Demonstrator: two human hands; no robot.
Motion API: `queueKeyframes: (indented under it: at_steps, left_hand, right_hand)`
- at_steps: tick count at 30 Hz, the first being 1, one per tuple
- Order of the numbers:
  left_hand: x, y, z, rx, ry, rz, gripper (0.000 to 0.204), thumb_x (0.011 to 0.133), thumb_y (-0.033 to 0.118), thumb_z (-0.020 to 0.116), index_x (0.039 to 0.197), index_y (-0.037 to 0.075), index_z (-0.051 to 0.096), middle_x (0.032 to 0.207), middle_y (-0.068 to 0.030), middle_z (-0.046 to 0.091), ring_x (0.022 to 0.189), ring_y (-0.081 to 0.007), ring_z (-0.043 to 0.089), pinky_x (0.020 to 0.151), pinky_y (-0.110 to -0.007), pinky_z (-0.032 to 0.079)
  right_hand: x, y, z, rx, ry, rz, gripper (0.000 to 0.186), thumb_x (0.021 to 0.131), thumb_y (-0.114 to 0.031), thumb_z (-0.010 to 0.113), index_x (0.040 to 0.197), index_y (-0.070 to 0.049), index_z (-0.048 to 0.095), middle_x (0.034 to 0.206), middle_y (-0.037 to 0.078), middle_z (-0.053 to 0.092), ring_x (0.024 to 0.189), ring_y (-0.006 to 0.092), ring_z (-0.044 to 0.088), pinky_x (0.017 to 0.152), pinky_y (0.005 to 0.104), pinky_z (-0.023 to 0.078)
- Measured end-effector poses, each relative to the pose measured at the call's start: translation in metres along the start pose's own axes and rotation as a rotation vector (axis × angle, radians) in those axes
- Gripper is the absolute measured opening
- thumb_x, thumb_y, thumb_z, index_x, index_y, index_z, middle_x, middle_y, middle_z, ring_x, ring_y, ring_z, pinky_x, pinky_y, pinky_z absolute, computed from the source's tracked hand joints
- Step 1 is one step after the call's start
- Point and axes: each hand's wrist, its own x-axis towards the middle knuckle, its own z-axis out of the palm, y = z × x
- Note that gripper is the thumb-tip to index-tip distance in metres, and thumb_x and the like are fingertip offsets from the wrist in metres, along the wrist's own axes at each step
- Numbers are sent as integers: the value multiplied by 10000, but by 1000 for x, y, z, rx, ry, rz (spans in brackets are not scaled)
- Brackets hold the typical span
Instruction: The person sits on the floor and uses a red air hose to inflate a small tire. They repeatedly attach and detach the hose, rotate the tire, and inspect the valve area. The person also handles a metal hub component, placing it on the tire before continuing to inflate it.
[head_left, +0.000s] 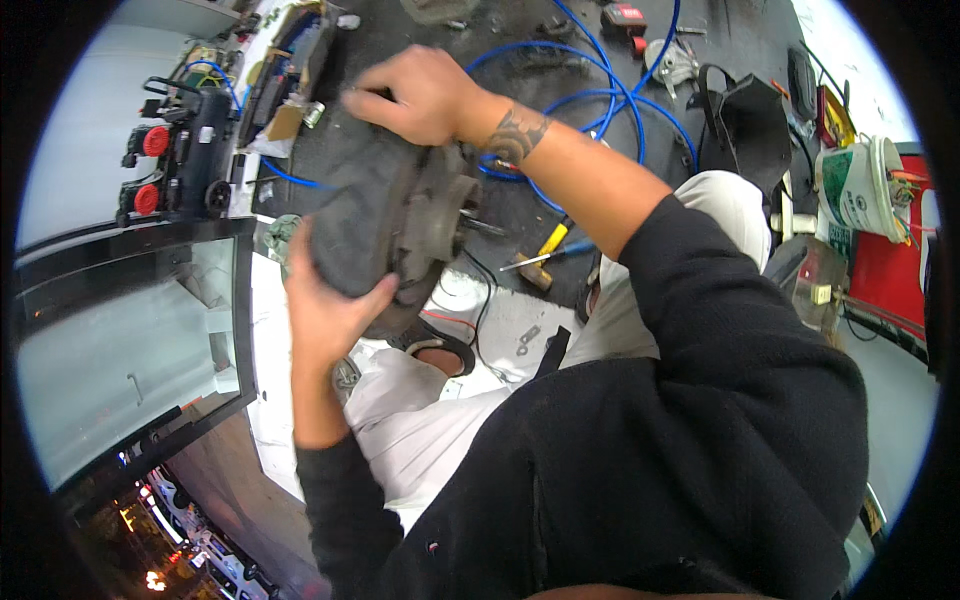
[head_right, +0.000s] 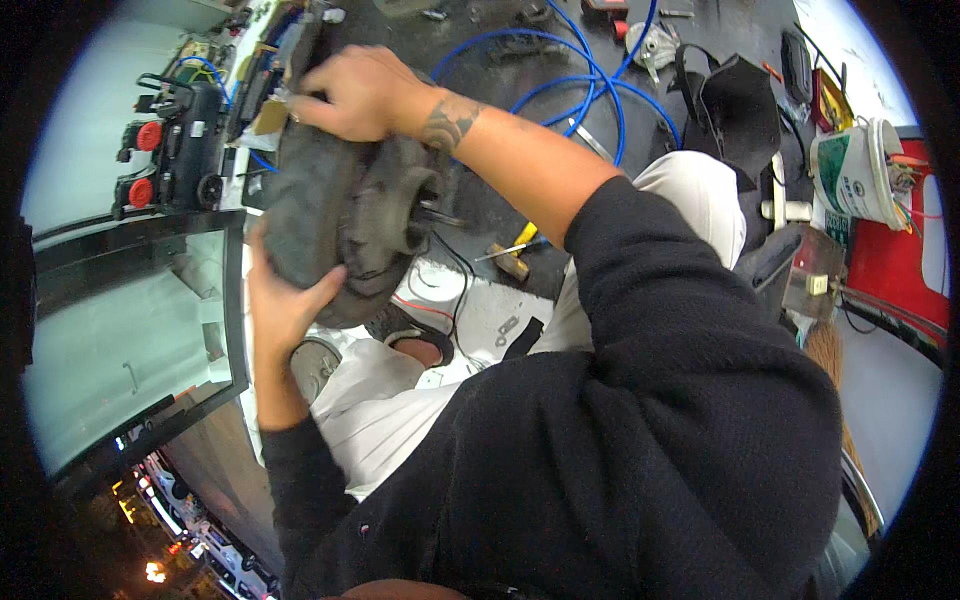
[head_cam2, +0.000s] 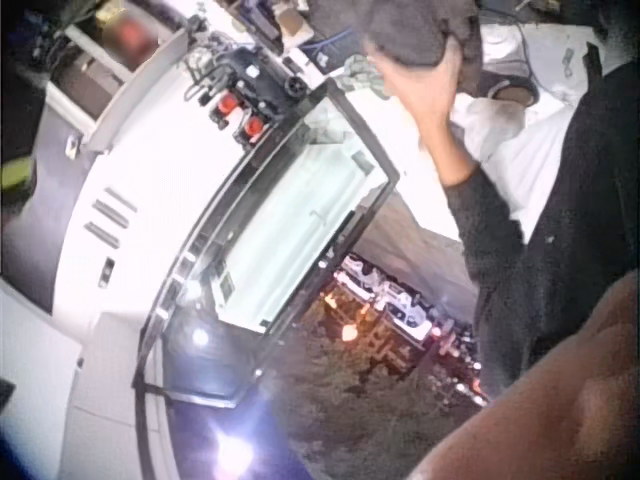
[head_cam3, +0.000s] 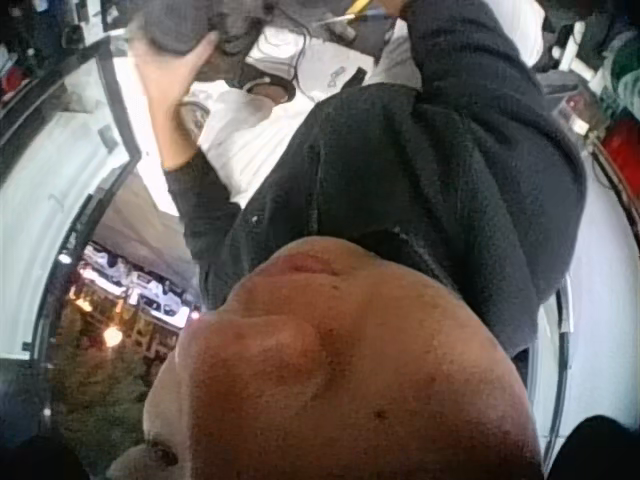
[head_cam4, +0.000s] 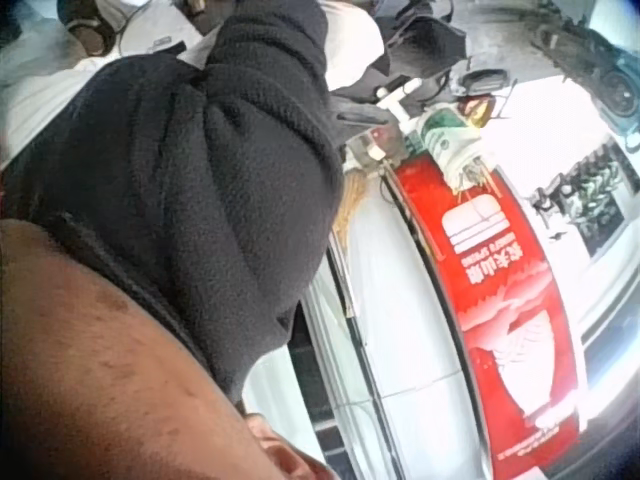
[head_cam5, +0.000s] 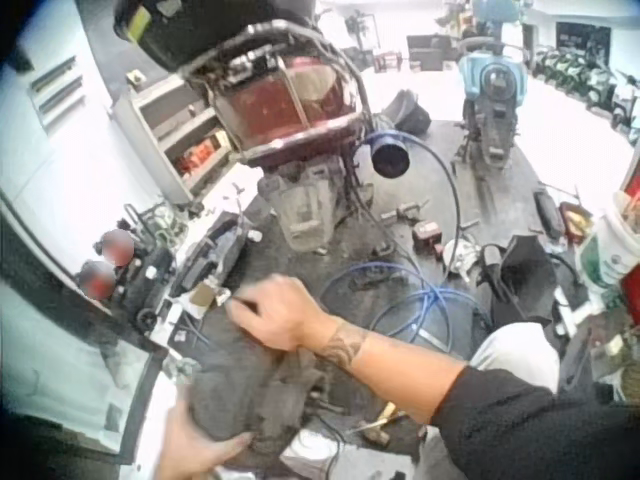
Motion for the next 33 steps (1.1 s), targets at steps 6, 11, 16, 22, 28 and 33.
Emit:
queueKeyframes:
  at_steps: [6, 11, 16, 22, 28, 33]
  left_hand:
    - [-12, 42, -32, 23, 12, 7, 1071, 642, 180, 928, 1546, -68, 411, 1350, -264, 652, 1245, -341, 659, 1130, -432, 478]
    - [37, -40, 111, 125, -158, -23, 985, 740, 364, 939, 1501, -58, 477, 1390, -298, 643, 1241, -403, 676, 1078, -429, 520]
    - [60, -116, 125, -107, -17, 218, 1034, 733, 452, 941, 1512, -46, 477, 1344, -289, 673, 1284, -400, 646, 1118, -449, 481]
    - [73, -88, 130, 43, 53, -4, 1083, 723, 587, 914, 1544, 10, 506, 1450, -311, 617, 1362, -467, 584, 1148, -490, 457]
    - [69, -95, 134, 96, 79, -21, 1062, 722, 574, 916, 1560, 59, 516, 1458, -299, 618, 1364, -445, 591, 1152, -477, 455]
    - [65, -90, 135, 43, 80, -29, 1066, 734, 595, 904, 1540, 14, 519, 1448, -279, 636, 1364, -428, 602, 1137, -466, 466]
  right_hand:
    - [1, -53, -15, 68, -205, 70, 566, 934, -611, 588, 1096, -129, 837, 1059, 190, 793, 1011, 382, 762, 911, 456, 607]
    - [-80, 40, 64, -324, -474, 135, 385, 1031, -470, 510, 1106, -248, 815, 1181, 67, 773, 1125, 334, 709, 955, 470, 572]
    - [-73, 129, 113, -75, -478, 213, 467, 1063, -431, 402, 1212, -165, 756, 1338, 176, 703, 1276, 418, 625, 1090, 518, 494]
    - [-108, 166, 80, -98, -273, 499, 488, 1101, -376, 390, 1365, -75, 671, 1411, 210, 660, 1322, 404, 607, 1107, 512, 488]
    - [-273, 205, 16, -488, -1152, 1047, 350, 981, -264, 612, 1220, -72, 782, 1313, 190, 737, 1211, 400, 699, 1015, 515, 559]
    - [-340, 175, 56, -595, -824, 938, 301, 907, -202, 671, 1156, -65, 773, 1194, 181, 771, 1138, 362, 736, 972, 517, 588]
